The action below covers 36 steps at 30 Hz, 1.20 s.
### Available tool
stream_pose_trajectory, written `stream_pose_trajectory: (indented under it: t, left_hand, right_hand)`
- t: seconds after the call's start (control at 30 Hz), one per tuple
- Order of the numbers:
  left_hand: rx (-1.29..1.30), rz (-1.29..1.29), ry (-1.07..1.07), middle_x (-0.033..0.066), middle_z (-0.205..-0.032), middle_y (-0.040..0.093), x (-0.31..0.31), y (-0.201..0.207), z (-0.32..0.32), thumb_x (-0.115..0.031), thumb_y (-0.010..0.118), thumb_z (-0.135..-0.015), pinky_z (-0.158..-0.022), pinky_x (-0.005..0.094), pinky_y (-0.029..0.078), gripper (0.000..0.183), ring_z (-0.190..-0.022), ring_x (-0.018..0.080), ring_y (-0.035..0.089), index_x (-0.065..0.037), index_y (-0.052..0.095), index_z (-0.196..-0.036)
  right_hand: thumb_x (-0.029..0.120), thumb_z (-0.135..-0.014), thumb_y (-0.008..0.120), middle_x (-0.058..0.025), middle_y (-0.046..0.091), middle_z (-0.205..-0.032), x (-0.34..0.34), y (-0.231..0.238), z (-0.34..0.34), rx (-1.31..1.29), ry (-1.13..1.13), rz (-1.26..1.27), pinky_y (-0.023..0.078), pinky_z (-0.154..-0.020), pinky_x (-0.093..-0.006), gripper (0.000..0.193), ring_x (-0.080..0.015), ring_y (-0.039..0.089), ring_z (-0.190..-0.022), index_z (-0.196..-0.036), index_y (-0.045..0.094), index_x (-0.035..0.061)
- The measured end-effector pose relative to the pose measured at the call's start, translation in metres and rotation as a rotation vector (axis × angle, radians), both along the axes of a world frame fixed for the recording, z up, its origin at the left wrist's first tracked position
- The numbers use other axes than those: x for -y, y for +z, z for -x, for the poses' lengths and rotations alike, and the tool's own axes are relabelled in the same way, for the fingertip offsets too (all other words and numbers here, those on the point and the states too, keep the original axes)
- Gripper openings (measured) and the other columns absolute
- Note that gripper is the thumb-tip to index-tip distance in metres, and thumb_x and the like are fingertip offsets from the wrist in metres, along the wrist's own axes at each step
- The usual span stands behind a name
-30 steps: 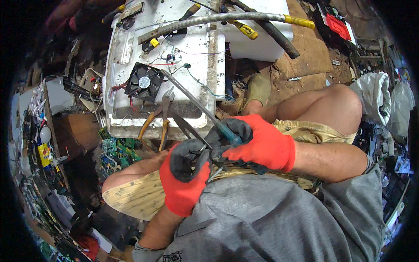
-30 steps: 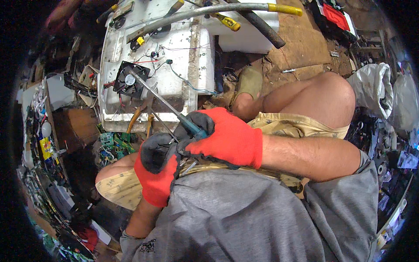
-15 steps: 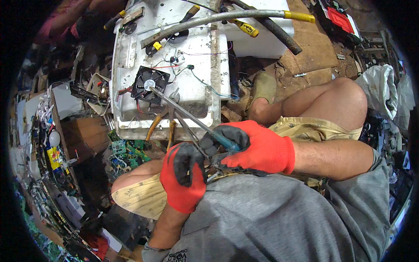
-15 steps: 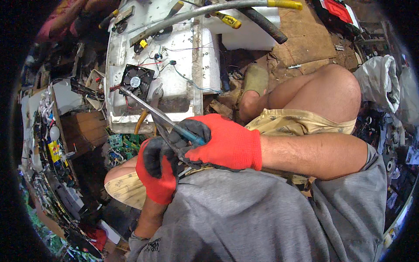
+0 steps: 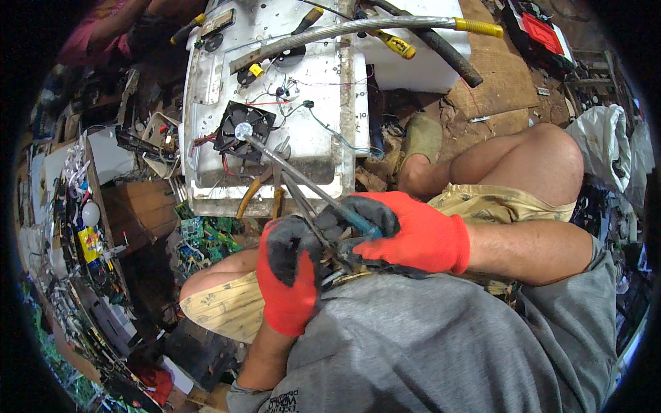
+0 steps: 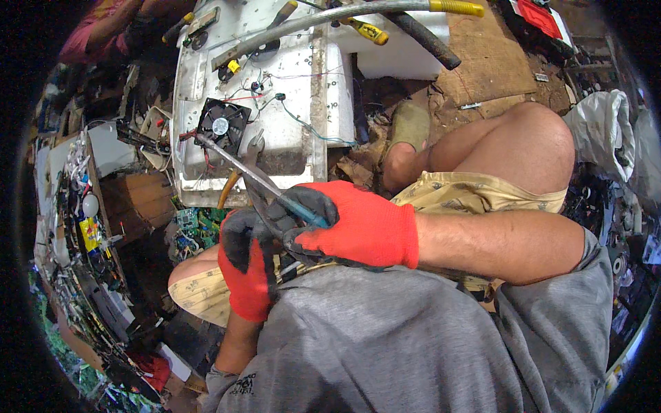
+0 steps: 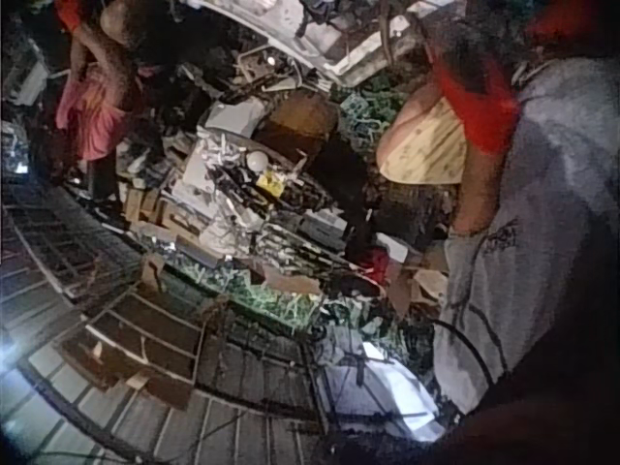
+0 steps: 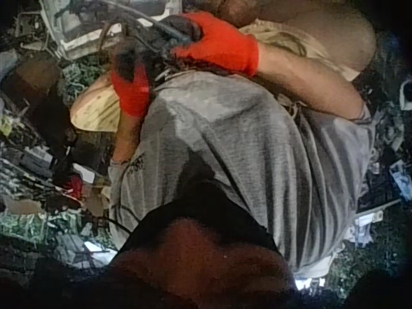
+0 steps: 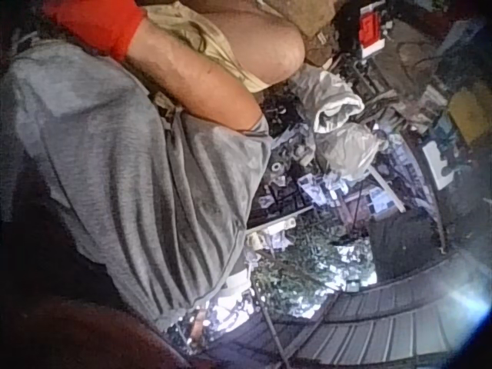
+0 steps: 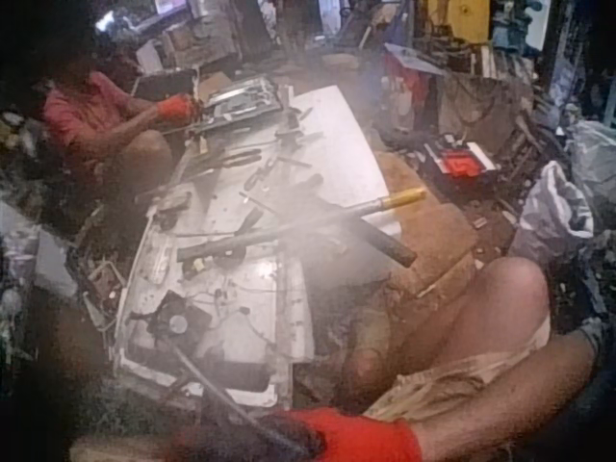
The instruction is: The person uses a screwdriver to manipulate a circular electronic component held in their hands. They repeatedly insert and turn the screwdriver within the component while sitting on the floor in a cluttered workshop.
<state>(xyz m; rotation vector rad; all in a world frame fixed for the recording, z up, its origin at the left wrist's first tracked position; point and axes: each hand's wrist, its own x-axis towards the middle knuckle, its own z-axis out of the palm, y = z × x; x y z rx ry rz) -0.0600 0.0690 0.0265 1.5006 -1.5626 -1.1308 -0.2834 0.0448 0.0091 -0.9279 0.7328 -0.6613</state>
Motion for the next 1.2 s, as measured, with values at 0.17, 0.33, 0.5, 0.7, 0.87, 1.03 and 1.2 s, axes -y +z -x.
stream_pose_trajectory:
  t: [0.17, 0.33, 0.5, 0.7, 0.87, 1.03, 1.2]
  left_hand:
    - [-0.038, -0.123, 0.147, 0.0125, -0.115, 0.061, 0.001, -0.008, -0.022, -0.006, 0.059, -0.091, -0.1, 0.0349, 0.041, 0.03, -0.107, 0.0223, 0.056, 0.003, 0.055, -0.12]
    - [0.022, -0.135, 0.176, 0.0117, -0.118, 0.06, -0.002, -0.004, -0.041, -0.01, 0.058, -0.093, -0.097, 0.0344, 0.042, 0.03, -0.107, 0.0213, 0.056, 0.002, 0.056, -0.12]
    - [0.047, 0.105, 0.024, 0.0105, -0.109, 0.059, 0.007, -0.009, -0.05, -0.019, 0.053, -0.098, -0.091, 0.0348, 0.043, 0.023, -0.1, 0.0217, 0.056, 0.0, 0.059, -0.11]
    - [-0.029, 0.07, 0.023, 0.011, -0.109, 0.058, 0.008, -0.018, -0.06, -0.023, 0.053, -0.098, -0.09, 0.0352, 0.043, 0.026, -0.099, 0.022, 0.055, 0.0, 0.058, -0.108]
    - [-0.171, 0.128, -0.012, 0.0112, -0.109, 0.057, 0.008, -0.031, -0.065, -0.026, 0.052, -0.099, -0.09, 0.0354, 0.043, 0.029, -0.099, 0.021, 0.055, 0.0, 0.056, -0.111]
    - [-0.323, 0.026, -0.007, 0.0104, -0.12, 0.055, 0.003, -0.03, -0.059, -0.018, 0.056, -0.096, -0.099, 0.0333, 0.039, 0.028, -0.11, 0.0198, 0.052, 0.0, 0.056, -0.116]
    - [-0.32, 0.024, -0.05, 0.0104, -0.119, 0.055, 0.004, -0.03, -0.059, -0.01, 0.055, -0.095, -0.098, 0.0328, 0.04, 0.02, -0.109, 0.0191, 0.052, -0.001, 0.057, -0.113]
  right_hand:
    - [0.002, -0.091, 0.06, -0.0035, 0.06, -0.119, -0.003, 0.004, -0.006, 0.099, 0.027, 0.001, 0.047, -0.084, -0.0255, 0.058, -0.0084, 0.055, -0.096, -0.146, 0.04, 0.0058]
    - [0.006, -0.091, 0.06, -0.0083, 0.061, -0.118, -0.012, 0.028, 0.01, -0.053, 0.022, -0.511, 0.046, -0.091, -0.0299, 0.057, -0.0153, 0.056, -0.103, -0.144, 0.04, 0.006]
    - [0.002, -0.085, 0.064, -0.0155, 0.05, -0.139, -0.044, 0.023, 0.047, -0.176, 0.084, 0.014, 0.04, -0.103, -0.0344, 0.078, -0.0241, 0.051, -0.122, -0.152, 0.025, 0.004]
    - [0.001, -0.079, 0.063, -0.017, 0.058, -0.133, -0.021, 0.059, 0.077, -0.47, 0.268, 0.235, 0.045, -0.099, -0.0374, 0.068, -0.0267, 0.058, -0.12, -0.143, 0.041, 0.0014]
    - [0.006, -0.072, 0.066, -0.0152, 0.068, -0.101, -0.029, 0.06, 0.08, -0.573, 0.329, 0.466, 0.052, -0.086, -0.0379, 0.071, -0.0307, 0.066, -0.094, -0.14, 0.045, 0.0015]
    - [0.004, -0.071, 0.067, -0.0101, 0.067, -0.088, -0.029, 0.063, 0.085, -0.546, 0.335, 0.405, 0.054, -0.072, -0.0367, 0.063, -0.0268, 0.067, -0.079, -0.132, 0.054, 0.0007]
    - [0.002, -0.069, 0.067, -0.0081, 0.066, -0.081, -0.031, 0.055, 0.078, -0.558, 0.239, 0.343, 0.053, -0.067, -0.0359, 0.038, -0.0255, 0.066, -0.073, -0.107, 0.066, 0.0016]
